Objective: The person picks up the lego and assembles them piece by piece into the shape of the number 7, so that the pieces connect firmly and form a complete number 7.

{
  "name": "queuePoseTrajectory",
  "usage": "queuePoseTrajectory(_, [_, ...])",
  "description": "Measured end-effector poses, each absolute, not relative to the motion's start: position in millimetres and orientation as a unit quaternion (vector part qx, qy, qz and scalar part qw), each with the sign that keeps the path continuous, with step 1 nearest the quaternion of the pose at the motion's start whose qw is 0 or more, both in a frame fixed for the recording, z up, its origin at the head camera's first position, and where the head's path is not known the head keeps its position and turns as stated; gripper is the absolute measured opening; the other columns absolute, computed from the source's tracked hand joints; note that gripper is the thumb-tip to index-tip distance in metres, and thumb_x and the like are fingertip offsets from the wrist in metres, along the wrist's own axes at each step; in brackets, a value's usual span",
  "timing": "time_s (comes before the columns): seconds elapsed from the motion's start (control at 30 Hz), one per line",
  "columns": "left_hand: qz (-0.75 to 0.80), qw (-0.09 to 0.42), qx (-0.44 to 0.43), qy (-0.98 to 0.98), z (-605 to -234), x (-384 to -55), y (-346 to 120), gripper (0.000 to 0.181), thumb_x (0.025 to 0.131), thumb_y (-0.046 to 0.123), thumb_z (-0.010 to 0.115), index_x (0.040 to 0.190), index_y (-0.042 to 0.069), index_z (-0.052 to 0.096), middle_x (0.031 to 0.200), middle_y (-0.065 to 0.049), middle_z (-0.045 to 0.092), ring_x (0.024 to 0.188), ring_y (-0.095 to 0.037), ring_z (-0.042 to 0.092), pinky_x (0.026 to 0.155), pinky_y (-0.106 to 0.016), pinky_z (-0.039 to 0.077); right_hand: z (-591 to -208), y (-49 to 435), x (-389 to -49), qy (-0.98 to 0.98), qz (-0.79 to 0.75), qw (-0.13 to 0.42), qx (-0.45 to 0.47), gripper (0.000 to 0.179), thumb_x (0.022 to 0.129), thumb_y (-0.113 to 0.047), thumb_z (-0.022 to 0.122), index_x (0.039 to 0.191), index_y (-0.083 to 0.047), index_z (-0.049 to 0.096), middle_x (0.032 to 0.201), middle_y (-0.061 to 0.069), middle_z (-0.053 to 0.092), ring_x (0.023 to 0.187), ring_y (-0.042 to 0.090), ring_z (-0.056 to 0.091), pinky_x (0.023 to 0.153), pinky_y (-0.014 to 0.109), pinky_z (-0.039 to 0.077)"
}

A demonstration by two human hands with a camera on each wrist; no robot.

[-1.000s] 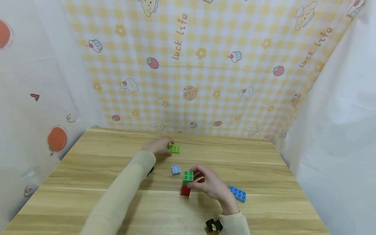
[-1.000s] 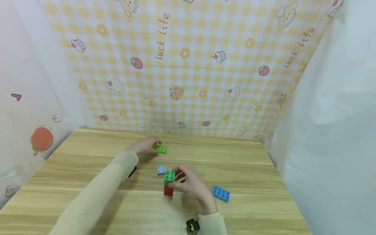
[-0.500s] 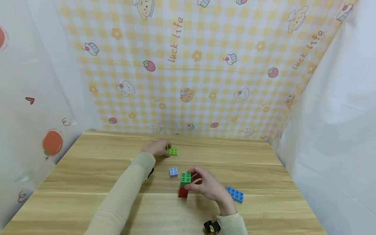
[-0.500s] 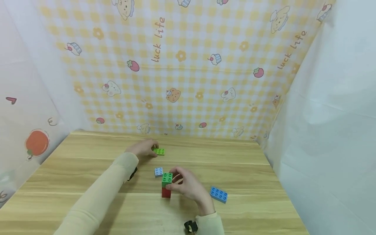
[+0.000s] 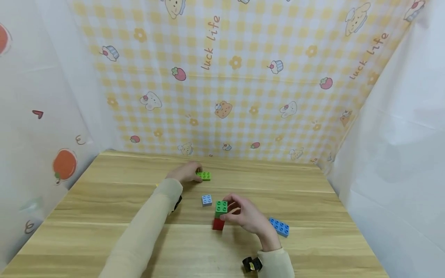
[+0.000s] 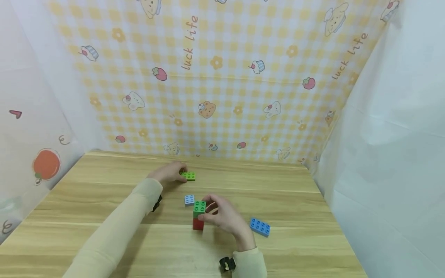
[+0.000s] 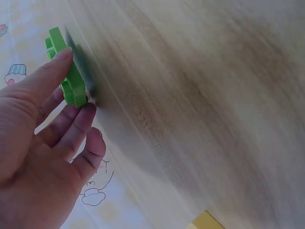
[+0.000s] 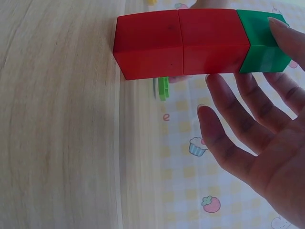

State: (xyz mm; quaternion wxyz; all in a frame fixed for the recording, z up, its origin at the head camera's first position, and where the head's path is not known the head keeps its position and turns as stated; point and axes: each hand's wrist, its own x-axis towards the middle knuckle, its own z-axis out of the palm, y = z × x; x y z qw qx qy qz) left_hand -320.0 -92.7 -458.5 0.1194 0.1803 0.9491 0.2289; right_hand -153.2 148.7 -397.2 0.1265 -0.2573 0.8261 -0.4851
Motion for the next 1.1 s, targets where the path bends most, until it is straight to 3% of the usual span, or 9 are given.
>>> queuePoseTrajectory(0.3, [0.256, 0.112, 0.191, 0.941, -455, -317, -95, 0.022, 0.076, 0.026, 0.069, 0.093, 0.017, 0.058, 0.086, 0.005, 0.054, 0.077, -0.013, 0.048, 0.07, -0.03, 0.04, -398, 150, -152, 0.823, -0.494, 0.129, -0.25, 0.03, 0.077, -0.013, 0.067, 0.104, -0.009, 0.053, 0.096, 0.008, 0.057, 0.09, 0.024, 0.053, 0.075, 0.038, 0.044])
queuePoseTrajectory(0.53, [0.28, 0.089, 0.21, 0.933, -449, -301, -99, 0.024, 0.079, 0.029, 0.065, 0.099, 0.02, 0.058, 0.091, 0.008, 0.056, 0.082, -0.01, 0.051, 0.076, -0.032, 0.042, -402, 150, -150, 0.822, -0.494, 0.129, -0.254, 0.029, 0.077, -0.013, 0.067, 0.103, -0.01, 0.053, 0.095, 0.005, 0.057, 0.089, 0.023, 0.054, 0.074, 0.036, 0.045])
queuePoseTrajectory(0.8, [0.302, 0.061, 0.233, 0.922, -435, -280, -103, 0.019, 0.08, 0.028, 0.064, 0.096, 0.021, 0.058, 0.084, 0.009, 0.056, 0.077, -0.009, 0.051, 0.07, -0.03, 0.042, -402, 153, -150, 0.819, -0.498, 0.13, -0.254, 0.03, 0.077, -0.011, 0.067, 0.103, -0.009, 0.053, 0.094, 0.006, 0.057, 0.089, 0.024, 0.053, 0.073, 0.037, 0.045])
queuePoseTrajectory(1.1, [0.318, 0.028, 0.267, 0.909, -433, -257, -98, 0.027, 0.079, 0.028, 0.065, 0.103, 0.018, 0.058, 0.089, 0.009, 0.057, 0.08, -0.008, 0.052, 0.072, -0.028, 0.043, -402, 153, -153, 0.819, -0.494, 0.126, -0.262, 0.03, 0.078, -0.011, 0.067, 0.104, -0.009, 0.053, 0.094, 0.005, 0.057, 0.089, 0.023, 0.053, 0.074, 0.036, 0.045])
